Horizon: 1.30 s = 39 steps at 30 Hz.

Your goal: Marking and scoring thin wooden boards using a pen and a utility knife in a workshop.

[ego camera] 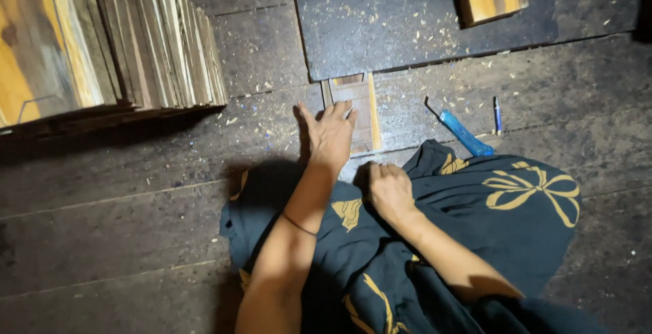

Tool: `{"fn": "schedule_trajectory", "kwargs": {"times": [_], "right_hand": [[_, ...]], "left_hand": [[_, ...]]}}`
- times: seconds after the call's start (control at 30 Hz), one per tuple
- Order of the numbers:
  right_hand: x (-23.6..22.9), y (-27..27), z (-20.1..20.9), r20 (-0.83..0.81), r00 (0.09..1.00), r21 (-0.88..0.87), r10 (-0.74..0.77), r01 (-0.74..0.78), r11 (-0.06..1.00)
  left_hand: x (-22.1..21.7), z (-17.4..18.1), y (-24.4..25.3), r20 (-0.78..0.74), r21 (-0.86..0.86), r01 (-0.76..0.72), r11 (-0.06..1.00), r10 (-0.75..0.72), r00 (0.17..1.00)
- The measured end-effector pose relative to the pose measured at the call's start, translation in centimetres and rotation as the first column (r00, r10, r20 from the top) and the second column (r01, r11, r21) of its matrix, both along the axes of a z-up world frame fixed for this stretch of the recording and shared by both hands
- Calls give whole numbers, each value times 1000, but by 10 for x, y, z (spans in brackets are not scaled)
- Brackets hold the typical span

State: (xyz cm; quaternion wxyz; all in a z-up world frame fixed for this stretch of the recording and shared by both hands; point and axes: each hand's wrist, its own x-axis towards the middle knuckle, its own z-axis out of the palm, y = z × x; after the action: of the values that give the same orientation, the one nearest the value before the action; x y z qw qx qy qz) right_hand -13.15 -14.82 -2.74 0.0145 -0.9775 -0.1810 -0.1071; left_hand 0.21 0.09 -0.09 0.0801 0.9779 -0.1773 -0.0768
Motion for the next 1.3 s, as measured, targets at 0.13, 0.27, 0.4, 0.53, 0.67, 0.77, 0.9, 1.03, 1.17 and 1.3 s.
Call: {"fn": "schedule_trajectory", "kwargs": {"times": [0.13, 0.27, 0.4, 0.53, 0.67, 0.77, 0.9, 1.03, 1.17, 1.3], "right_hand": [[6, 5, 12, -31, 999, 333, -41, 49, 942], [21, 19, 1, 3, 999, 406, -43, 38, 913], [9, 24, -21, -45, 998, 416, -54, 68, 907], [-2, 26, -16, -283, 958, 488, 42, 107, 866], [47, 3, 52, -222, 952, 596, -210, 303, 744], [95, -23, 35, -147, 944, 647, -294, 317, 693], [142, -22, 4, -119, 943, 698, -312, 303, 649], [169, -17, -4, -138, 949, 691, -284, 298, 658], [182, -39, -43, -246, 940, 581, -235, 337, 741], [142, -32, 6, -377, 888, 437, -264, 422, 794]], "left_hand": [[1, 8, 3, -19, -46, 15, 999, -16, 1000], [3, 17, 3, -69, -42, 12, 999, -15, 997], [2, 8, 3, -115, -23, -5, 1000, 2, 993], [6, 36, -1, -217, -125, -100, 987, 71, 974], [6, 44, 1, -234, -150, -189, 970, 151, 960], [3, 24, -1, -135, -70, -131, 989, 120, 983], [1, 2, -6, -53, 6, -62, 998, 62, 997], [0, -6, 0, -8, 104, -15, 994, 16, 1000], [3, -12, 2, -43, 80, 12, 997, -9, 999], [-3, 29, -3, -70, 167, -1, 986, 13, 997]]}}
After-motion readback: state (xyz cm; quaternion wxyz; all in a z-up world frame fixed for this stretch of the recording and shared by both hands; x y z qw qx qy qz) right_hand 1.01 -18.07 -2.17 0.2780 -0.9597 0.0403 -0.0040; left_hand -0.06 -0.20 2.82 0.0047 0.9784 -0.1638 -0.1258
